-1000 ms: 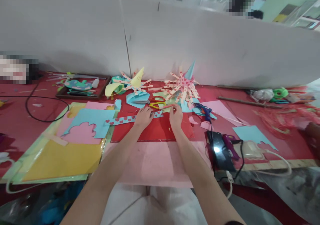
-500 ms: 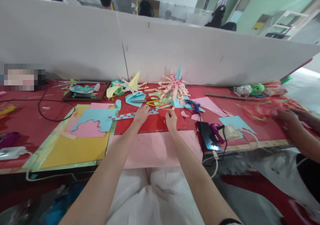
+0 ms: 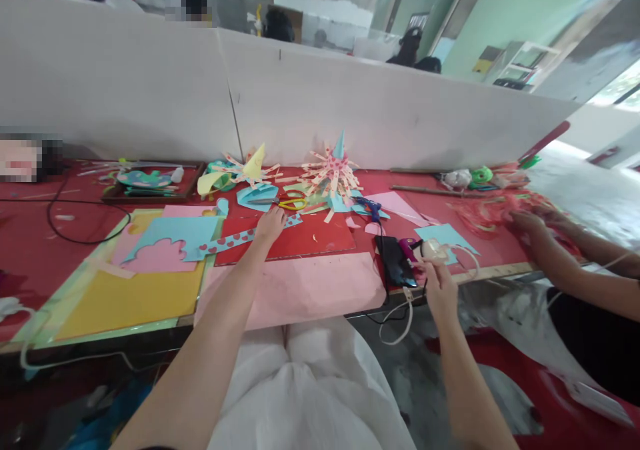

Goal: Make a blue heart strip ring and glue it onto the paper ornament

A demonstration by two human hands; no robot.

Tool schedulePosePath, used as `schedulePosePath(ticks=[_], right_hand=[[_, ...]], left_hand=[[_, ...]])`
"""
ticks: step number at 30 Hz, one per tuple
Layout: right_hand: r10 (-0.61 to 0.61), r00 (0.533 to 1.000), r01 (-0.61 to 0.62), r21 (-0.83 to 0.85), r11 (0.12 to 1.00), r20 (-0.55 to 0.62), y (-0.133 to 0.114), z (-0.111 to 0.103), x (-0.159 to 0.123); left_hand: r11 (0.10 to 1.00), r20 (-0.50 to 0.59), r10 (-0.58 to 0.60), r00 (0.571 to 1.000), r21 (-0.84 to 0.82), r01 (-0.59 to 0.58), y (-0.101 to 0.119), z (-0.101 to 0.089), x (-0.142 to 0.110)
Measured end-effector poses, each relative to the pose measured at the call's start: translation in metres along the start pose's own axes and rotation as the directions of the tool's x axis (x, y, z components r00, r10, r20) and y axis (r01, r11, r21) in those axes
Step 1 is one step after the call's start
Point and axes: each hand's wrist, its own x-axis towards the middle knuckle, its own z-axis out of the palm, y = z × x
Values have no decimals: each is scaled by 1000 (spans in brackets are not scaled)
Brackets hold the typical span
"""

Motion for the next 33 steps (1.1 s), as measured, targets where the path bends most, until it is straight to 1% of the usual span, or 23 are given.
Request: schedulePosePath(ticks=[2, 4, 6, 7, 9, 11, 13, 15, 17, 19, 20, 22, 24, 25, 27, 29, 30, 31, 33], right_hand=[[-110, 989, 123, -136, 983, 99, 9, -1, 0], [-174, 960, 216, -185, 959, 221, 16, 6, 2], [-202, 930, 272, -207, 940, 306, 21, 14, 4], [-218, 929, 289, -218, 932, 298, 21, 18, 6], [-268, 942, 312, -227, 923, 204, 16, 26, 9], [-318, 941, 335, -186, 924, 116, 1, 40, 12], [-322, 944, 328, -132, 935, 68, -21, 68, 12], [-364, 922, 374, -66, 925, 130, -47, 108, 10], [-430, 885, 439, -14, 898, 182, -72, 155, 5], [-460, 855, 478, -21, 878, 242, -93, 198, -1], [-456, 846, 484, -41, 874, 276, -100, 215, -5], [-424, 846, 475, -99, 874, 323, -110, 240, -11], [-415, 826, 499, -152, 853, 381, -112, 253, -18], [-422, 810, 521, -169, 837, 407, -111, 255, -21], [-467, 768, 580, -164, 798, 439, -108, 257, -25], [-530, 721, 635, -118, 764, 446, -105, 257, -27], [-554, 705, 651, -94, 753, 444, -103, 257, -27], [-563, 699, 656, -80, 751, 441, -102, 258, -27], [-545, 713, 638, -86, 765, 442, -101, 260, -28]], left_hand=[[1000, -6, -6, 1000, 14, 6, 0, 0, 0], [1000, -7, -3, 1000, 28, 3, 0, 1, 0], [999, -15, 16, 1000, 47, -15, 0, 1, 0], [998, -26, 30, 999, 58, -29, 0, 1, 0], [995, -65, 62, 996, 80, -57, 1, 0, -1], [993, -110, 89, 990, 90, -79, 2, -1, -3], [992, -138, 98, 986, 92, -86, 3, -3, -8], [993, -149, 86, 985, 95, -73, 2, -5, -14], [994, -145, 52, 988, 101, -37, -1, -6, -21], [995, -124, -5, 992, 101, 18, -5, -7, -30], [994, -105, -44, 993, 94, 54, -8, -6, -35], [989, -50, -125, 991, 70, 129, -12, -4, -44], [984, 47, -173, 984, 51, 171, -15, 1, -54], [988, 91, -149, 985, 41, 146, -15, 3, -59], [999, 137, -34, 990, 15, 33, -15, 6, -67], [999, 130, 50, 990, -3, -50, -13, 6, -73], [998, 122, 65, 990, -8, -64, -12, 6, -75], [998, 115, 65, 991, -15, -64, -11, 5, -76], [998, 100, 48, 994, -34, -45, -8, 1, -78]])
